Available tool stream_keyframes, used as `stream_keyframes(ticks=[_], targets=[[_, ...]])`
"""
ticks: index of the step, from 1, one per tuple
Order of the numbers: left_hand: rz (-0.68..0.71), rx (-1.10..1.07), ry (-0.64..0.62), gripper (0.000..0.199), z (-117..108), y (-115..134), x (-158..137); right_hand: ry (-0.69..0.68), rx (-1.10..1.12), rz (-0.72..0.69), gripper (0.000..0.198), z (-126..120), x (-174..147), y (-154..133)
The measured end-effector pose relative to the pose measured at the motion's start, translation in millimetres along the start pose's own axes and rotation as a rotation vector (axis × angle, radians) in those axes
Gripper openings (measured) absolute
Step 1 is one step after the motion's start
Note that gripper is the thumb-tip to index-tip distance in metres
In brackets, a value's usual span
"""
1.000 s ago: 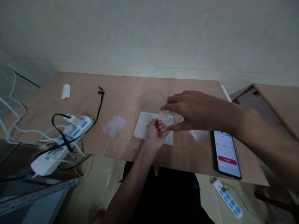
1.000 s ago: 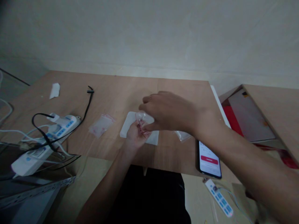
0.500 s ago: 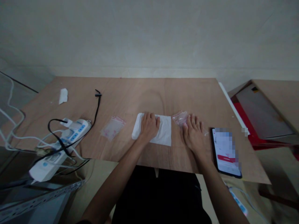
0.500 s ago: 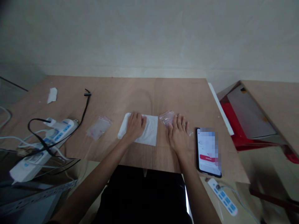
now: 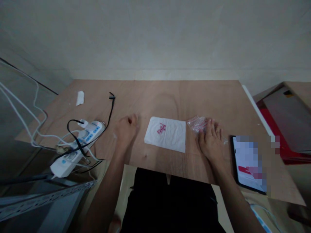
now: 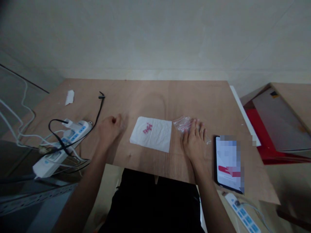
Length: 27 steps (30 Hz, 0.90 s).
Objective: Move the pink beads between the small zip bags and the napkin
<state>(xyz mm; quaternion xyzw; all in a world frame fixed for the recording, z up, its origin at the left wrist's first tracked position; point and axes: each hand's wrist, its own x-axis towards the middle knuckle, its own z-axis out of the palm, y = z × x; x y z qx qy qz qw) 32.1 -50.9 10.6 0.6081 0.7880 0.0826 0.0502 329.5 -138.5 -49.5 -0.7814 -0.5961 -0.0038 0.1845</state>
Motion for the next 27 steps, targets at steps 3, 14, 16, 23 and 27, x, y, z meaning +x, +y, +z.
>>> stream_keyframes(ticks=[3,14,16,23,27], targets=[[-0.027,0.054,-0.121,0.058,-5.0,-24.1,19.2,0.042,0.030,0.005,0.063,0.1,-0.7,2.2],[0.042,0.077,-0.261,0.056,-0.1,-31.5,25.0,0.130,0.066,0.030,0.060,-8.7,-3.9,1.0],[0.030,0.087,-0.263,0.059,-0.8,-27.2,26.0,0.126,0.069,0.037,0.060,-9.3,-4.2,0.2],[0.061,0.058,-0.307,0.052,0.7,-23.7,35.2,0.103,0.097,0.031,0.059,-10.7,-5.4,1.0],[0.111,-0.032,-0.370,0.040,-3.6,-40.2,41.1,0.123,0.135,0.050,0.059,-8.6,-4.5,3.6]])
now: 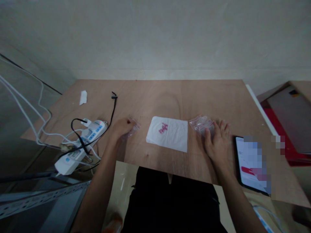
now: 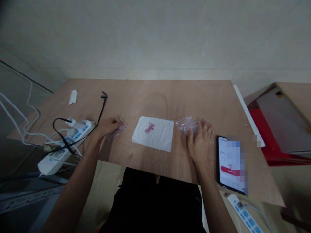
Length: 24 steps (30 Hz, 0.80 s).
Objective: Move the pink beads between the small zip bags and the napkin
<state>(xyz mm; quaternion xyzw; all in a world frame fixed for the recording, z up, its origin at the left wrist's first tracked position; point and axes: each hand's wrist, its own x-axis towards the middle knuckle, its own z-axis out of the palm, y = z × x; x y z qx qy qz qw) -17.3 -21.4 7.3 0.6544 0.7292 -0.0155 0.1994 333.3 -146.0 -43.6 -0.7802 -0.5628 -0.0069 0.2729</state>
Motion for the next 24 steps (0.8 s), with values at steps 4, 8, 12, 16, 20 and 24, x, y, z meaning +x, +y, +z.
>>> stream_keyframes(ticks=[4,8,12,16,20,24], targets=[[0.036,-0.117,-0.010,0.037,-11.8,-17.2,-10.1,0.069,0.055,-0.023,0.056,-2.4,-2.0,-0.2],[0.028,-0.190,0.054,0.038,-25.7,-22.1,-28.3,0.216,0.081,-0.108,0.046,-11.4,-8.5,-20.0],[-0.026,-0.182,0.134,0.037,-32.6,-14.2,-36.1,0.269,0.180,-0.200,0.033,-16.9,-11.1,-57.5],[-0.068,-0.202,0.184,0.038,-33.0,-9.7,-35.9,0.251,0.349,-0.270,0.026,-17.1,-8.8,-90.3],[-0.025,-0.342,0.291,0.039,-32.5,-8.2,-45.9,0.050,0.673,-0.217,0.024,-17.7,-5.7,-125.4],[0.168,-0.550,0.290,0.040,-32.2,13.4,-72.4,-0.329,1.022,-0.134,0.024,-15.7,-0.1,-168.9]])
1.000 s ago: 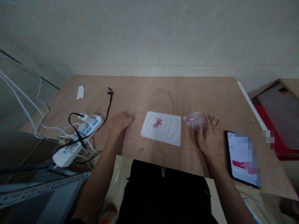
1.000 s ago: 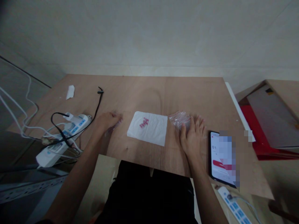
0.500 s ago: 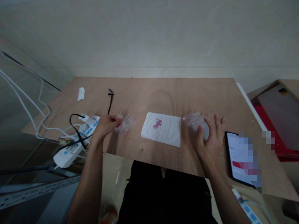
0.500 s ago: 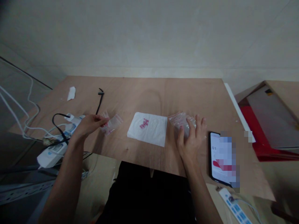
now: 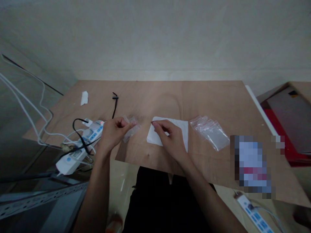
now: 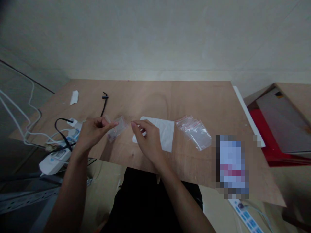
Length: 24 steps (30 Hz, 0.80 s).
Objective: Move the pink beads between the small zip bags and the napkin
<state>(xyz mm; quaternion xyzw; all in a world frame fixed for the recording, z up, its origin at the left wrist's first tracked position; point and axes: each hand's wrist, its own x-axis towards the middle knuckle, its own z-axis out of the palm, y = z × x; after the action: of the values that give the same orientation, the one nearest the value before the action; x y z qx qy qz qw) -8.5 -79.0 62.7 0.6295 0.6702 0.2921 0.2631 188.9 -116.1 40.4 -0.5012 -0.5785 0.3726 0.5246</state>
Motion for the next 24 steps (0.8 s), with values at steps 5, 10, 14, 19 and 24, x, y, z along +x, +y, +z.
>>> stream_keyframes(ticks=[5,10,14,19,24], targets=[[0.139,-0.074,-0.177,0.031,16.4,39.2,-25.7,-0.273,0.284,0.221,0.023,8.6,12.2,-8.5],[0.217,-0.208,-0.348,0.030,31.1,43.2,-30.8,-0.326,0.301,0.245,0.019,-23.7,2.8,-5.5],[0.267,-0.317,-0.502,0.024,42.4,40.7,-40.5,-0.282,0.155,0.211,0.017,-44.6,-13.8,-9.0],[0.252,-0.186,-0.262,0.027,55.1,50.9,-65.2,-0.106,-0.361,0.097,0.016,-67.7,-34.3,-23.6],[0.206,-0.183,-0.253,0.024,60.5,67.8,-78.1,-0.148,-0.370,-0.082,0.033,-85.7,-42.9,-27.9]])
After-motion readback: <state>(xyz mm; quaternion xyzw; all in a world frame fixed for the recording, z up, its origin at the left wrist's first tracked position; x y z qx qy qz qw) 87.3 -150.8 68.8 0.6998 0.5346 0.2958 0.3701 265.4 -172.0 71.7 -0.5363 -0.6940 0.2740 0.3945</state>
